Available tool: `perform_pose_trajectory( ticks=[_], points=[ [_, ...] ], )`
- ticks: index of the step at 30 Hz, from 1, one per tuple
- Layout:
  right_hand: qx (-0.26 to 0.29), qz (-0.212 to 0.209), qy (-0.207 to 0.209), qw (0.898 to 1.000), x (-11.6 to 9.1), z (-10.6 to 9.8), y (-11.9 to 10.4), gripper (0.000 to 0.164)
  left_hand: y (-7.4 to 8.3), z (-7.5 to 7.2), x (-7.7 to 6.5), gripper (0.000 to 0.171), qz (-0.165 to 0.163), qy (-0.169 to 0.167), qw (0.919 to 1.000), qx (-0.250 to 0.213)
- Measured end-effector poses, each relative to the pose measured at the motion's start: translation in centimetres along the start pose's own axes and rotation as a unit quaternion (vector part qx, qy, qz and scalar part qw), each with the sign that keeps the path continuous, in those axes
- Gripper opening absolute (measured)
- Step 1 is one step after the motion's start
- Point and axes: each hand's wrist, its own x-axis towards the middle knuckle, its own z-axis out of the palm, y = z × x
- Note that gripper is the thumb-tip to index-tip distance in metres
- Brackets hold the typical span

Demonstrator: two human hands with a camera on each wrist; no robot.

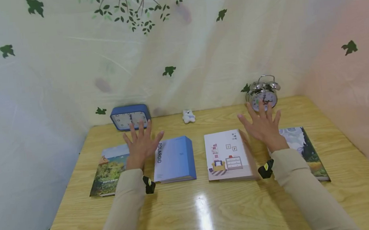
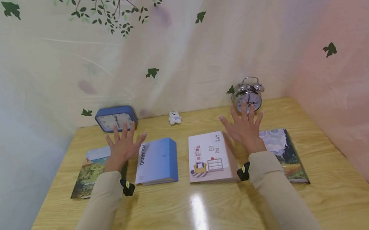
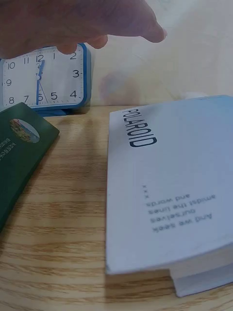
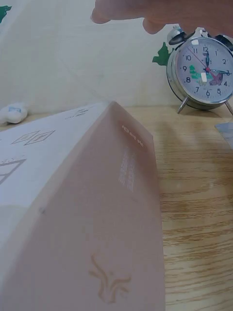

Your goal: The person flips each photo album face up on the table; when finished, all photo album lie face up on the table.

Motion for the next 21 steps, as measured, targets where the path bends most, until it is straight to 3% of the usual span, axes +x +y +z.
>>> perform_pose_trajectory(
  ticks=[7,14,18,21],
  points=[
    [0.006,-0.023,0.049,0.998,0.3,-0.1,-0.6,0.082,-0.7,-0.7,0.2,0.083,0.022,0.017,0.9995,-0.018],
    [0.038,-0.075,0.112,0.990,1.3,-0.3,-2.0,0.082,-2.7,-2.8,0.3,0.075,0.068,0.062,0.9880,-0.125],
    [0.093,-0.107,0.121,0.983,1.7,-0.3,-3.8,0.077,-4.4,-3.9,-0.2,0.075,0.045,0.055,0.9797,-0.188],
    [0.119,-0.131,0.120,0.977,1.7,0.0,-5.3,0.074,-5.8,-4.3,-0.8,0.073,0.022,0.054,0.9770,-0.205]
  ],
)
